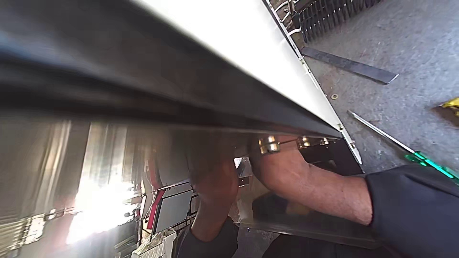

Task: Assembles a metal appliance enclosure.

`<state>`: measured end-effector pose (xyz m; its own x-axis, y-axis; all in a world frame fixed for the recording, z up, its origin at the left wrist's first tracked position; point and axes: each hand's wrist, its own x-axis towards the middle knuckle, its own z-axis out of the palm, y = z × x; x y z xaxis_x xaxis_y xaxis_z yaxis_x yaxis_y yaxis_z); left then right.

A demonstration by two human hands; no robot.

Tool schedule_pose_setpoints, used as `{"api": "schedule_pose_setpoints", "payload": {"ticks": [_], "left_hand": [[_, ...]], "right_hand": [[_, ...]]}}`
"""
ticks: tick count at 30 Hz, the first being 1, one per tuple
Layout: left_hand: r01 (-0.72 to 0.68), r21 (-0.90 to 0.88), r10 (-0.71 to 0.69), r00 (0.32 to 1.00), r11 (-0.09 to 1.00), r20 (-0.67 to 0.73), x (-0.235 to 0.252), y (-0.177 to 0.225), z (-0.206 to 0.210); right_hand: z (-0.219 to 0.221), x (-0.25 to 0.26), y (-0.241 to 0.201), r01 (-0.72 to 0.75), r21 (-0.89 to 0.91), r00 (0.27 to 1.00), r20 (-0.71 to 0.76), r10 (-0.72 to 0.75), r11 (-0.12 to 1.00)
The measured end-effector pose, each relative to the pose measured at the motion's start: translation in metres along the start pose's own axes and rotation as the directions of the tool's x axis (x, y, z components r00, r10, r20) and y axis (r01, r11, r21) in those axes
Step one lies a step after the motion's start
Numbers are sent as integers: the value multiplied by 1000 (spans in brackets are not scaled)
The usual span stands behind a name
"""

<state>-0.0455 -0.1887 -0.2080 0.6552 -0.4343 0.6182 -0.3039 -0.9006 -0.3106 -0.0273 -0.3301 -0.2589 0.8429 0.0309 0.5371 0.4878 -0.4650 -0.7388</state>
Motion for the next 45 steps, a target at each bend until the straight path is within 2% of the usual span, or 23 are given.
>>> {"api": "schedule_pose_setpoints", "payload": {"ticks": [3, 7, 13, 16, 18, 23, 29, 33, 35, 40, 42, 45], "left_hand": [[-20, 50, 21, 1000, 999, -8, 4, 1, -7], [-16, 15, 14, 996, 1000, 93, -10, 14, 12], [-2, 71, 4, 999, 997, -33, 6, -4, -14], [-23, 32, 20, 997, 999, 73, -4, 9, 3], [-13, -4, 13, 995, 1000, 103, -8, 14, 11], [39, -31, -40, 999, 999, -20, 7, 0, -5], [26, -21, -23, 990, 999, 136, -9, 18, 13], [21, 28, -22, 999, 999, 42, 8, 3, -5], [27, 29, -28, 999, 999, 24, 10, 1, -9], [25, -13, -22, 983, 1000, 180, -8, 17, 8], [13, -14, -10, 989, 1000, 148, -5, 14, 6], [17, -24, -16, 1000, 1000, 25, 11, 0, -12]], "right_hand": [[0, 3, -2, 13, -3, 999, -39, -13, 1000], [8, -21, 15, -47, -48, 996, 71, 50, 998], [-2, 7, -10, 71, 82, 997, -37, -68, 994], [1, -10, 9, -3, 0, 998, 61, 3, 1000], [5, -17, 15, -37, -33, 996, 76, 40, 999], [-3, 8, -7, 27, 46, 999, -26, -26, 999], [8, -18, 19, -12, -69, 999, 35, 15, 998], [-2, 6, -3, 41, 3, 998, -40, -41, 999], [-2, 8, -6, 52, 33, 998, -31, -51, 998], [10, -20, 19, 25, -68, 999, 24, -23, 997], [8, -17, 14, 27, -52, 1000, 6, -27, 998], [-1, 6, -7, 93, -24, 992, -87, -95, 995]]}}
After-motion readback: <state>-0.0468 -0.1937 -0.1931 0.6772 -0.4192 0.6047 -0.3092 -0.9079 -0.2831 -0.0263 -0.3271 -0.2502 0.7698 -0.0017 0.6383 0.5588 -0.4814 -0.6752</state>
